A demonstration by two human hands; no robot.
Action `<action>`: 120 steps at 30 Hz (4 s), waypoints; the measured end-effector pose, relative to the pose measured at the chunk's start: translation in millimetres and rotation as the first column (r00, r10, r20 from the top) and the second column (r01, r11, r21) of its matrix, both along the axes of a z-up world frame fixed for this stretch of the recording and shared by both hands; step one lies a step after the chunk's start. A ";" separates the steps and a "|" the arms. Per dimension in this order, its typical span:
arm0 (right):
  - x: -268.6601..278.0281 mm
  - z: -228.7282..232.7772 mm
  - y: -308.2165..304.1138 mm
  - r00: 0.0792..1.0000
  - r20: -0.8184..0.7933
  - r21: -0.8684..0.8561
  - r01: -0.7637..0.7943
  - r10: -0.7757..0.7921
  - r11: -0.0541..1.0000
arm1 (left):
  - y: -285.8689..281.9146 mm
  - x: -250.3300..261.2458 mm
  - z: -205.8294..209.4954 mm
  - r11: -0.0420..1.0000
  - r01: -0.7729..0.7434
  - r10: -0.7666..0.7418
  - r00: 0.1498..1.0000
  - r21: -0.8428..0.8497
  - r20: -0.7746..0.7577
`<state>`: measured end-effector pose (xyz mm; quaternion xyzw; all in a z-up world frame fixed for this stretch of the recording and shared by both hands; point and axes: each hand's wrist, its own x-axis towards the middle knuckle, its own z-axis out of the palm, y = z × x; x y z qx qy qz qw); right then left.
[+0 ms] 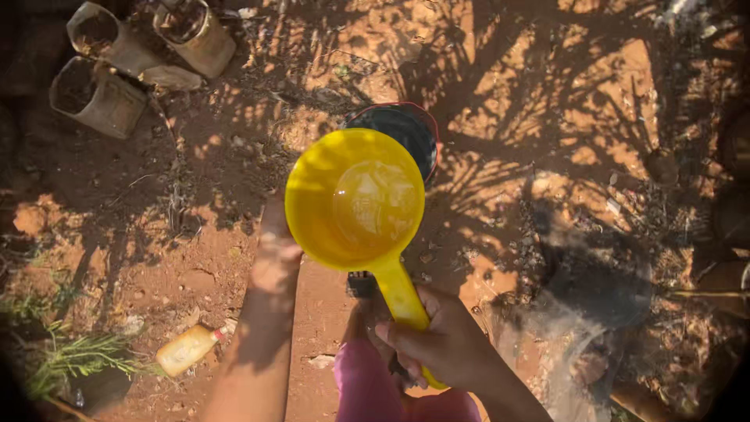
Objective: The person waters plants by hand using a yellow scoop to pour water from a bucket over various potted and ground-planted greenery in an outdoor yard.
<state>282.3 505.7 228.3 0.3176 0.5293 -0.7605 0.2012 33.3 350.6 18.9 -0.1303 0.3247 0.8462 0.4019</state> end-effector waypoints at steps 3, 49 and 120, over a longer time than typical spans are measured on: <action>30.1 -7.0 58.0 0.980 -0.002 -0.012 0.200 -0.200 0.980 | 108.1 8.7 4.9 0.981 0.186 -0.185 0.983 0.055 -0.011; 676.0 7.1 73.9 -0.722 0.227 0.747 0.560 -0.653 -0.359 | 478.9 997.3 5.3 -0.728 0.405 -0.391 -0.908 -0.553 -0.150; -45.3 -90.6 139.5 -0.613 -0.047 0.086 -0.789 0.788 -0.608 | 309.4 367.8 32.6 -0.767 -0.630 0.642 -0.752 -0.120 -0.152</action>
